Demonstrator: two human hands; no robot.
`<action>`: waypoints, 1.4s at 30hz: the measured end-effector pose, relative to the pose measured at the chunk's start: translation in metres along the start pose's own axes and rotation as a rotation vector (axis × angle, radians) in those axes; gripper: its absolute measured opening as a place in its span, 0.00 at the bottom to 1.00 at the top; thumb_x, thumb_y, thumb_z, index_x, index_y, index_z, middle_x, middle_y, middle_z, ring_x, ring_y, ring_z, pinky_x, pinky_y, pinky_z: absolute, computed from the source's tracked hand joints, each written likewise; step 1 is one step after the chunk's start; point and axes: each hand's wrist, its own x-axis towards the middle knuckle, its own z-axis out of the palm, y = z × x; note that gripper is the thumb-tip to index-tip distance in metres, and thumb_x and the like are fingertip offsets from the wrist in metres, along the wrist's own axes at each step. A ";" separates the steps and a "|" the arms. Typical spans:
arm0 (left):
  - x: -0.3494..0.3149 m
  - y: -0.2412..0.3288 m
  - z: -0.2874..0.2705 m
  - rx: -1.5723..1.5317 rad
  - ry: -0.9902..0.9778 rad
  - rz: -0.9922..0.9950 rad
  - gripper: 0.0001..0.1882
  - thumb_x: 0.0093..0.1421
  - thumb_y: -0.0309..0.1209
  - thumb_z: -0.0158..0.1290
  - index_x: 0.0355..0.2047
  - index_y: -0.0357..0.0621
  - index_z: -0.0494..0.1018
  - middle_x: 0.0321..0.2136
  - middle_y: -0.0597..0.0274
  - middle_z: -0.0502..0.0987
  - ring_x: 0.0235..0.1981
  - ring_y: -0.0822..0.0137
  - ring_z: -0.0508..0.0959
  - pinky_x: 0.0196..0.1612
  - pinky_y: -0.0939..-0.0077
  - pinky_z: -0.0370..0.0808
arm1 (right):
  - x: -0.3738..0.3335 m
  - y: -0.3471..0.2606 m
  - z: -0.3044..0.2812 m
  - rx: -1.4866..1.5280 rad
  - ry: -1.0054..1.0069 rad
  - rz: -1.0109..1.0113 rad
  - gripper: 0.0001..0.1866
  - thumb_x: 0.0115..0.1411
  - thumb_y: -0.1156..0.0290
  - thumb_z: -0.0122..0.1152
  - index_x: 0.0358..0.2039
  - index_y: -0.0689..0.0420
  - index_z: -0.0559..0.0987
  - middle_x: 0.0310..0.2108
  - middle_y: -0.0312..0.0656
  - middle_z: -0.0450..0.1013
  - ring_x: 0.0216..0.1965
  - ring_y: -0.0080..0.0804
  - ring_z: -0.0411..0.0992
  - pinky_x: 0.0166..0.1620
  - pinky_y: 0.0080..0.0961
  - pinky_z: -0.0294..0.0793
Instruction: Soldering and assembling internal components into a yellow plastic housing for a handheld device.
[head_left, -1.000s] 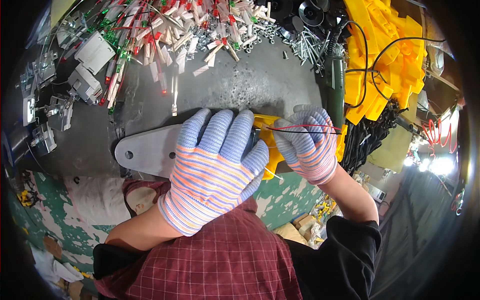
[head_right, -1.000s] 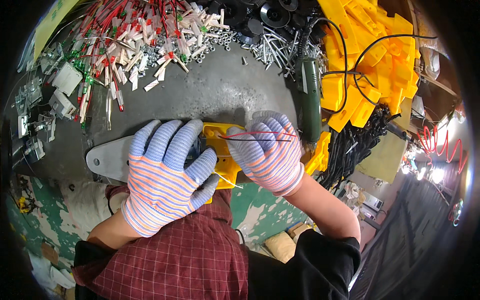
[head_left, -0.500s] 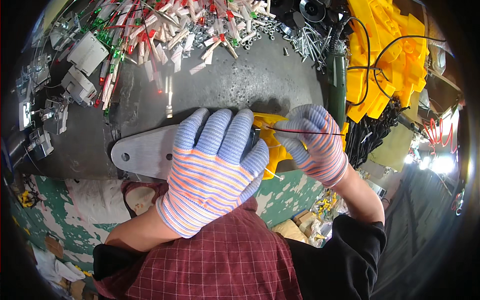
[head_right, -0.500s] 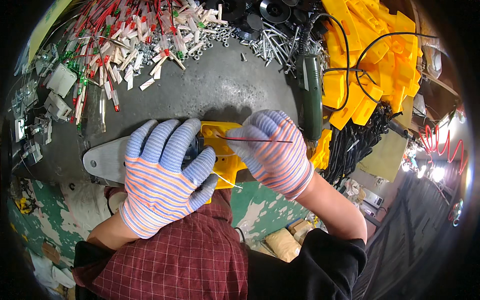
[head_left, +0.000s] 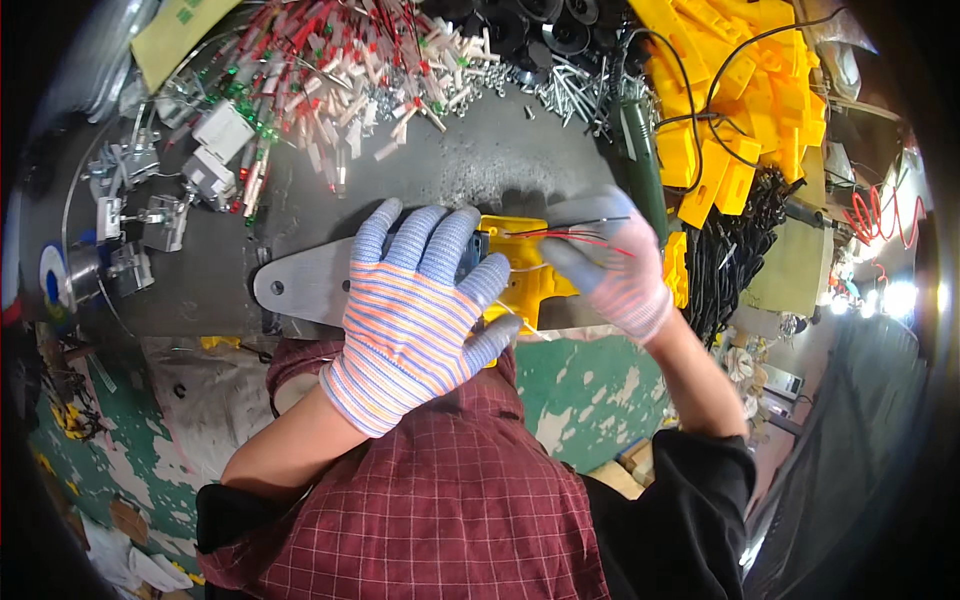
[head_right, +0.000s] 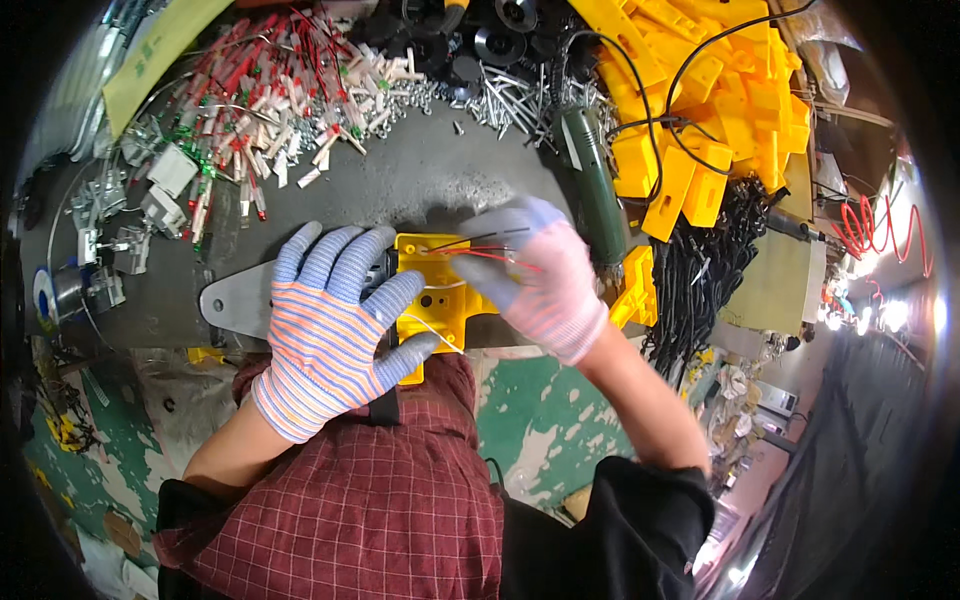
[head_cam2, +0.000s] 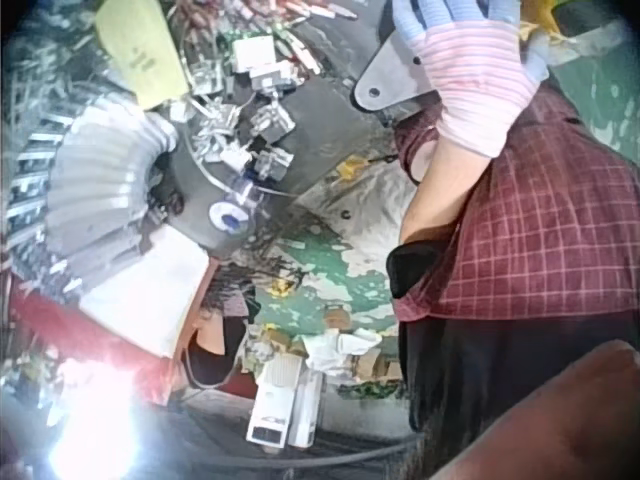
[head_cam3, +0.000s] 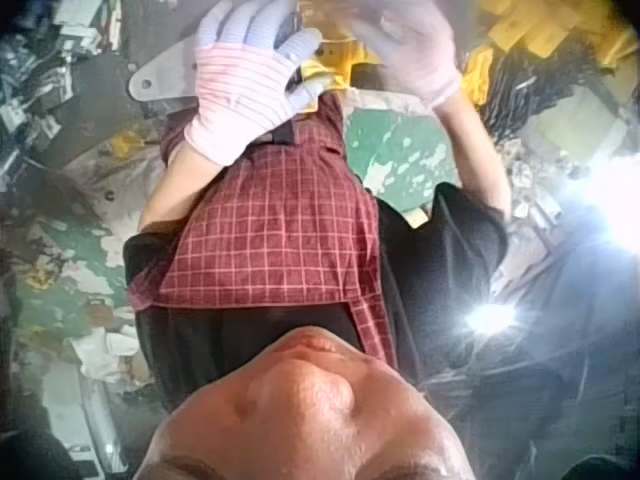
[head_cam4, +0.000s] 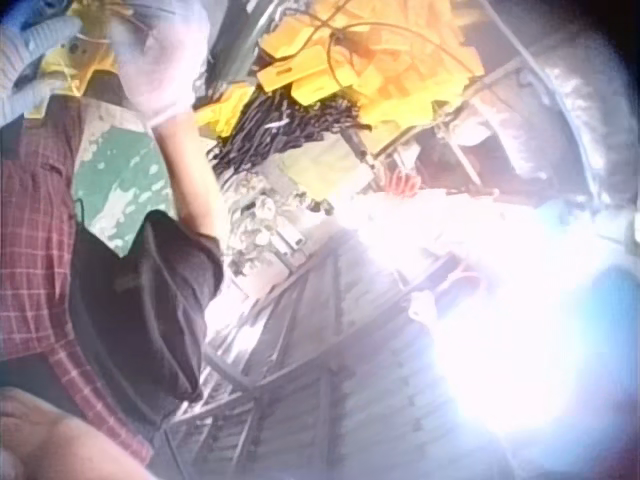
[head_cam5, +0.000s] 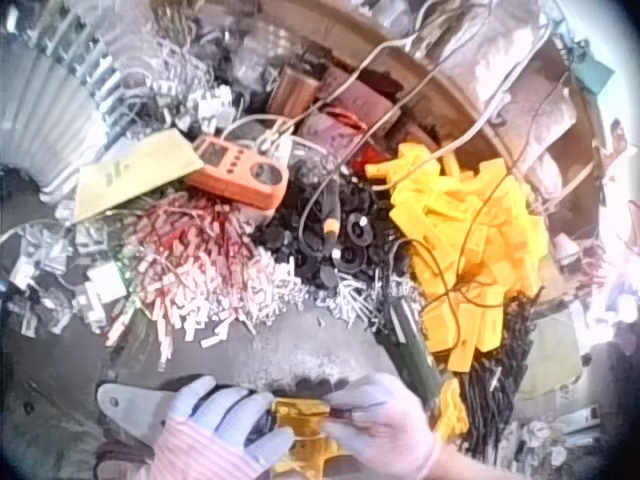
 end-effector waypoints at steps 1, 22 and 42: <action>-0.003 0.002 -0.002 -0.045 0.036 -0.008 0.27 0.49 0.52 0.60 0.46 0.52 0.74 0.48 0.51 0.72 0.51 0.51 0.70 0.56 0.49 0.63 | -0.018 -0.010 -0.003 0.265 0.119 0.335 0.13 0.52 0.73 0.69 0.38 0.60 0.78 0.31 0.43 0.74 0.34 0.36 0.73 0.41 0.29 0.72; -0.090 0.061 -0.007 -0.240 -0.330 -0.285 0.34 0.49 0.39 0.66 0.53 0.38 0.67 0.36 0.45 0.79 0.37 0.45 0.80 0.43 0.61 0.77 | -0.084 -0.067 -0.017 0.428 -0.199 0.196 0.23 0.58 0.65 0.61 0.52 0.61 0.74 0.37 0.48 0.76 0.37 0.39 0.77 0.41 0.32 0.75; -0.103 0.066 0.007 -0.469 -0.198 -0.348 0.30 0.47 0.37 0.67 0.48 0.38 0.68 0.32 0.47 0.79 0.31 0.49 0.80 0.36 0.61 0.77 | -0.102 -0.071 0.030 0.071 -0.317 0.107 0.21 0.56 0.59 0.64 0.46 0.56 0.77 0.38 0.50 0.76 0.38 0.50 0.76 0.41 0.40 0.75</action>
